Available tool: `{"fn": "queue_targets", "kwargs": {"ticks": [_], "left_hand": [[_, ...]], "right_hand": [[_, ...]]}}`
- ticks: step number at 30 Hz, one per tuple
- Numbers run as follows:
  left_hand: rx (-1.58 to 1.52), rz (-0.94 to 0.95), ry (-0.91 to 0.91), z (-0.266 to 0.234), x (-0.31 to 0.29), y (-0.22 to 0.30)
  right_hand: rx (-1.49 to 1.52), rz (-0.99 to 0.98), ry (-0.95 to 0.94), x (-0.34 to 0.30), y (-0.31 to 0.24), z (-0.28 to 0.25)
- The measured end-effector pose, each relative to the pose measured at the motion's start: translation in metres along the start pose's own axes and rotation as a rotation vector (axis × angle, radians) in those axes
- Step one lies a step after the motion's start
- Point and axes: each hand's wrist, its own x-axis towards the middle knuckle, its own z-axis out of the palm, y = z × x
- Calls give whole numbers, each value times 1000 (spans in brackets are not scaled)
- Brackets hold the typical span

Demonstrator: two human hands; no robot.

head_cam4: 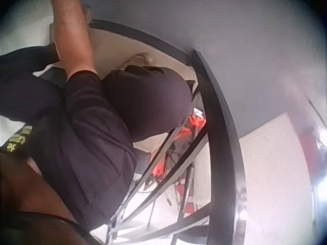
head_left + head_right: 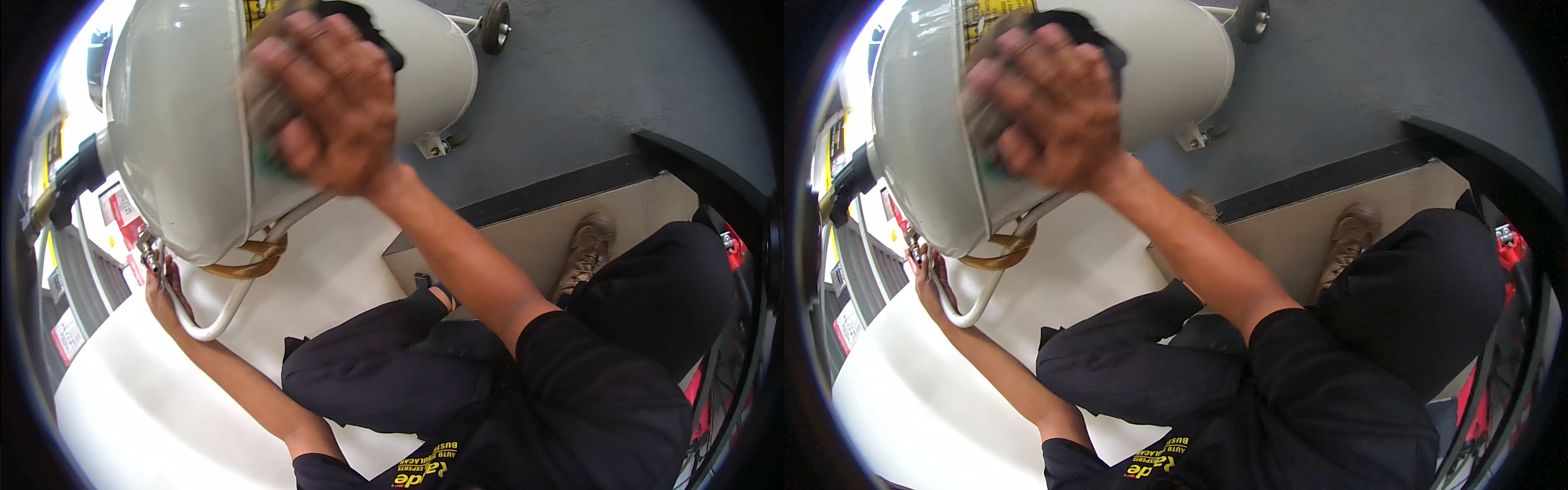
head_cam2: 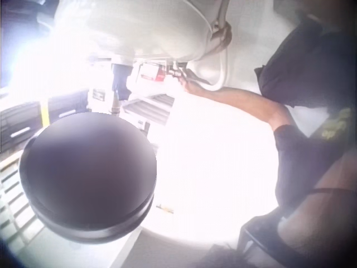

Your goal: The person wipes the exterior of a white cylindrical tank with a green cloth. They clean the top, sides, and bottom of the tank, as well as the attached hoses and valves, while sitting on the floor.

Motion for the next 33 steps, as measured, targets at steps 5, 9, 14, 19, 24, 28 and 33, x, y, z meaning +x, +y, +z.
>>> {"fn": "queue_targets", "kwargs": {"ticks": [5,9,14,19,24,28,33], "left_hand": [[43,7,12,5,-10,5],[44,55,-37,38,8,17],[77,35,-44,-6,-10,3],[-36,28,10,20,-12,14],[131,-9,47,1,-6,5],[159,-8,39,19,-2,18],[40,2,24,11,-3,11]], "right_hand": [[113,330,-38,-33,197,-23],[-73,683,-22,-68,351,-51],[61,526,-67,-41,220,-8],[159,102,-281,69,24,-4],[245,131,-303,73,52,-16],[206,477,-238,23,233,-28],[35,813,-241,4,270,-24]]}}
